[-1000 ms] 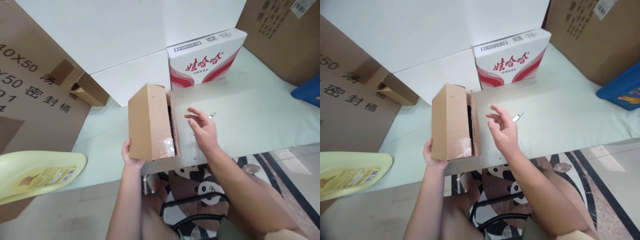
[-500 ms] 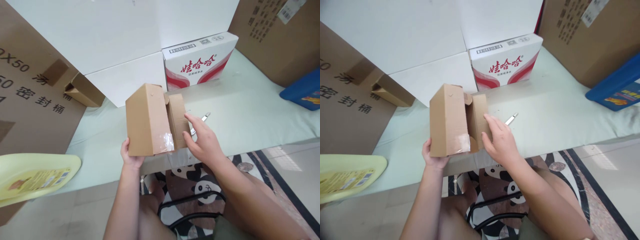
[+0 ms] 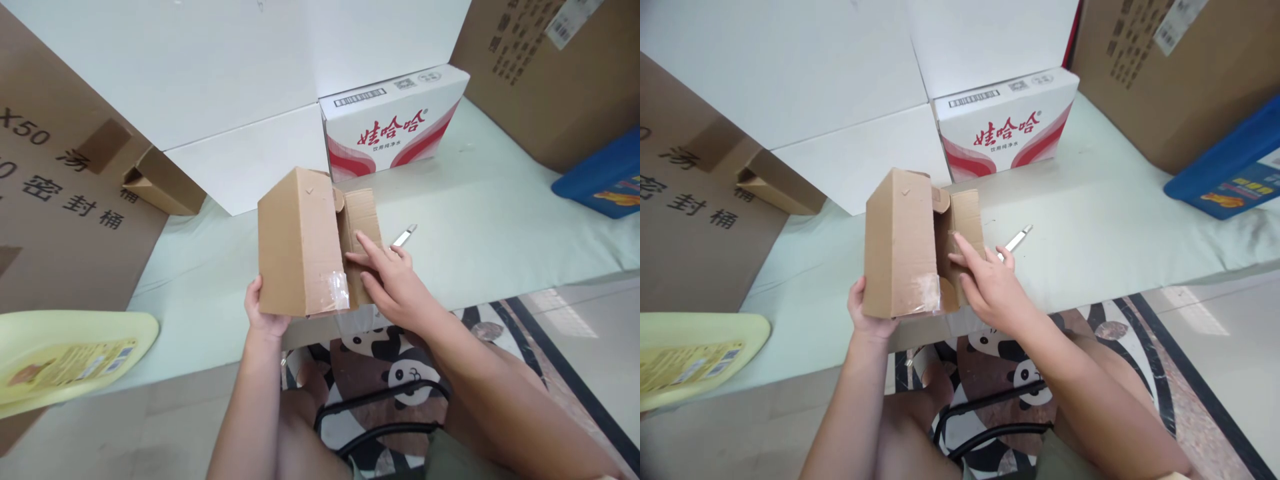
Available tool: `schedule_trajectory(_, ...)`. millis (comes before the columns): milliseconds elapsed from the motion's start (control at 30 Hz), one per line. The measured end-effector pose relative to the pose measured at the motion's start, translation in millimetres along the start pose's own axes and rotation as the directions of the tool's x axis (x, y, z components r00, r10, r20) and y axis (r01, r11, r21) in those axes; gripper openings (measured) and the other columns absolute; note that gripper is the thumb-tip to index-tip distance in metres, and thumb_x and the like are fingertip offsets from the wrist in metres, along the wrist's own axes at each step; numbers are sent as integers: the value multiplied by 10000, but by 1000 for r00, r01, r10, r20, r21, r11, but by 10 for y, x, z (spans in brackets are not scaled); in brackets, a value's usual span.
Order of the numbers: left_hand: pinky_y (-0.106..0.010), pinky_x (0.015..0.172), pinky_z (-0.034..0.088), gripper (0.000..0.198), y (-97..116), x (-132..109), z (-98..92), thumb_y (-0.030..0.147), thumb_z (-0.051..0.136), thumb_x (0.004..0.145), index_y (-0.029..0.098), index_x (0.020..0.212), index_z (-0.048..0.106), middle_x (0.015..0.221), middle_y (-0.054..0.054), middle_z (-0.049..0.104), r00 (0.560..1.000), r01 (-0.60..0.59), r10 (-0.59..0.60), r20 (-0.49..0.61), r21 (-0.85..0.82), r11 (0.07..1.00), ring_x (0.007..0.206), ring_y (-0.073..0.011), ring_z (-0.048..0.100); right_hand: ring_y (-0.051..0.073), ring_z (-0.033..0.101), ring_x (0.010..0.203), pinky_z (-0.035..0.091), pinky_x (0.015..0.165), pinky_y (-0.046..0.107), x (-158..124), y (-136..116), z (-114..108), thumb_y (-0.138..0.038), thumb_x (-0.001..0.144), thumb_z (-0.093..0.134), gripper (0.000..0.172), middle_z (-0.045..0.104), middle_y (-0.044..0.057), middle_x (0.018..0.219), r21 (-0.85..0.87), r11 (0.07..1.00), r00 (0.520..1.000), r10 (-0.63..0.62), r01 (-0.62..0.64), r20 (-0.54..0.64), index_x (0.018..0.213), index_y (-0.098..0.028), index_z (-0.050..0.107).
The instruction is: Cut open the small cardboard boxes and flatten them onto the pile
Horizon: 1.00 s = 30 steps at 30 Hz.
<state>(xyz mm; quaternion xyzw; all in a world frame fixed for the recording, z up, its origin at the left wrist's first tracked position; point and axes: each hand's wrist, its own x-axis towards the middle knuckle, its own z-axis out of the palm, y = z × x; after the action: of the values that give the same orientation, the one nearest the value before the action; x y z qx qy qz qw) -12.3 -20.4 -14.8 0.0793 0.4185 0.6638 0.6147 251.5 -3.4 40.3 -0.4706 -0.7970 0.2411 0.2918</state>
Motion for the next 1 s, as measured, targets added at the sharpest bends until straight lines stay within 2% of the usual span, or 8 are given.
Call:
schedule_trajectory(33, -365, 697, 591, 344, 3, 0, -9, 458, 671, 788, 190, 992, 742, 911, -64, 785, 1000, 2, -2, 3, 1, 1000, 795, -256, 734, 305, 565, 1242, 291, 1124, 653, 1, 4, 5, -203, 991, 374, 521, 682, 115, 1340, 9, 1000, 1000, -15, 15, 0, 1505, -233, 454)
schedule_trajectory(100, -364, 694, 592, 352, 9, -2, -22, 464, 668, 787, 187, 992, 738, 906, -63, 786, 1000, 11, -11, 12, 0, 1000, 785, -254, 735, 304, 570, 1229, 381, 1081, 604, 2, 14, 22, -214, 987, 395, 461, 648, 146, 1348, 25, 998, 997, -63, 63, -33, 1420, -211, 553)
schedule_trajectory(233, -363, 677, 598, 351, 20, -17, -20, 460, 670, 782, 181, 984, 736, 886, -62, 787, 999, 24, -23, 26, -21, 999, 771, -254, 740, 283, 600, 1172, 490, 1001, 508, 6, 40, 56, -224, 969, 467, 383, 633, 174, 1241, 69, 988, 984, -131, 140, -120, 1302, -172, 649)
schedule_trajectory(367, -354, 663, 600, 328, 31, -24, -1, 444, 674, 781, 183, 967, 741, 870, -58, 789, 1000, 19, -18, 24, -32, 999, 755, -248, 742, 291, 616, 1180, 485, 998, 524, 10, 41, 57, -214, 974, 466, 359, 669, 145, 1256, 46, 987, 980, -148, 155, -131, 1272, -214, 667)
schedule_trajectory(600, -337, 641, 605, 313, 18, -20, 20, 440, 675, 774, 188, 944, 749, 845, -53, 792, 1000, -21, 21, -23, -19, 1000, 732, -239, 746, 300, 639, 1102, 475, 969, 550, -2, 24, 42, -236, 965, 463, 415, 714, 111, 1283, 33, 996, 991, -81, 85, -109, 1350, -221, 620)
schedule_trajectory(733, -322, 615, 603, 302, 18, -31, 42, 435, 680, 768, 183, 918, 751, 810, -58, 788, 1000, -16, 16, -19, -3, 1000, 704, -235, 744, 268, 664, 1033, 505, 955, 493, 21, 31, 25, -260, 963, 506, 259, 779, 73, 1076, 118, 991, 977, -35, 61, -212, 1106, -228, 719)
schedule_trajectory(833, -311, 597, 601, 264, 22, -45, 69, 418, 676, 766, 191, 877, 751, 788, -51, 785, 1000, -18, 19, -21, 14, 1000, 685, -228, 742, 240, 686, 930, 485, 995, 475, 35, 51, 9, -247, 936, 549, 172, 777, 28, 885, 116, 992, 951, -12, 50, -308, 897, -252, 717)
schedule_trajectory(1000, -306, 574, 595, 250, 11, -58, 86, 408, 671, 764, 195, 862, 757, 779, -52, 783, 1000, -10, 11, -15, 55, 998, 669, -226, 734, 295, 662, 1084, 417, 962, 483, 11, 72, 4, -206, 901, 582, 140, 766, 16, 831, -44, 998, 915, 32, -54, -402, 847, -266, 696)
